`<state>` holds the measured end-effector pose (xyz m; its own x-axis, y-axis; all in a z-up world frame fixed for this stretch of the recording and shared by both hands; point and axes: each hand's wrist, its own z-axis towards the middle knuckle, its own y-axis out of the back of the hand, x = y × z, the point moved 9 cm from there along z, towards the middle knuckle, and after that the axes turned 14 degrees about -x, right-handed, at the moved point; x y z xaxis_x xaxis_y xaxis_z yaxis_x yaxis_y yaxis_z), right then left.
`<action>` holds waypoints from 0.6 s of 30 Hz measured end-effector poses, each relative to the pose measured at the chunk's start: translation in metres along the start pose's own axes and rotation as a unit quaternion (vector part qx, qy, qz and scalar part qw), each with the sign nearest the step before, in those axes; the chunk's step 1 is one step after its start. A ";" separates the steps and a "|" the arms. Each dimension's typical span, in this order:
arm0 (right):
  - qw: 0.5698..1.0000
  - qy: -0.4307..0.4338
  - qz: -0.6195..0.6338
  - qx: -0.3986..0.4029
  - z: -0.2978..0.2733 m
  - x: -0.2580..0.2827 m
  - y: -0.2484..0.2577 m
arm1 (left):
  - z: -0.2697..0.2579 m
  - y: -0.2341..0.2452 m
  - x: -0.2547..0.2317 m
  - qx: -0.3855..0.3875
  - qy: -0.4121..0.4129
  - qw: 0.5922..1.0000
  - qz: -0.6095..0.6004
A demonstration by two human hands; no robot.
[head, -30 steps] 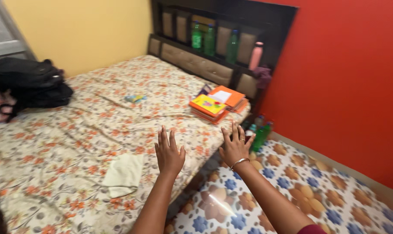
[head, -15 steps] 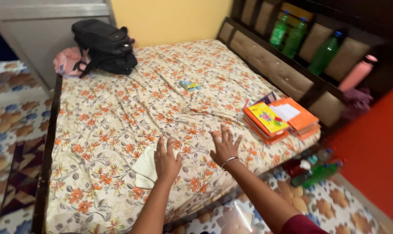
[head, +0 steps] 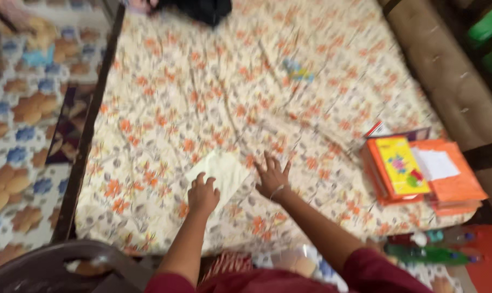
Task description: The person assembles a small blue Doraemon-themed table by unfolding the legs and securing the tabletop. They then wipe the tabletop with a cloth and place a white towel over it.
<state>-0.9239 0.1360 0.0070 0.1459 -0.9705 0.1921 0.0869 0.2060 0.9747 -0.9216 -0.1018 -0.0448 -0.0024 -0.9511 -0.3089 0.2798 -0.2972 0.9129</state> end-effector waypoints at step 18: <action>0.970 0.050 0.036 0.236 -0.010 0.001 -0.223 | -0.121 -0.231 0.155 0.120 0.458 0.863 -0.176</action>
<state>-0.9333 0.0908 -0.2114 0.2315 -0.9339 0.2724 -0.3850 0.1693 0.9073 -0.8707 -0.1708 -0.3358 0.7441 -0.3644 -0.5599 0.2106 -0.6675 0.7142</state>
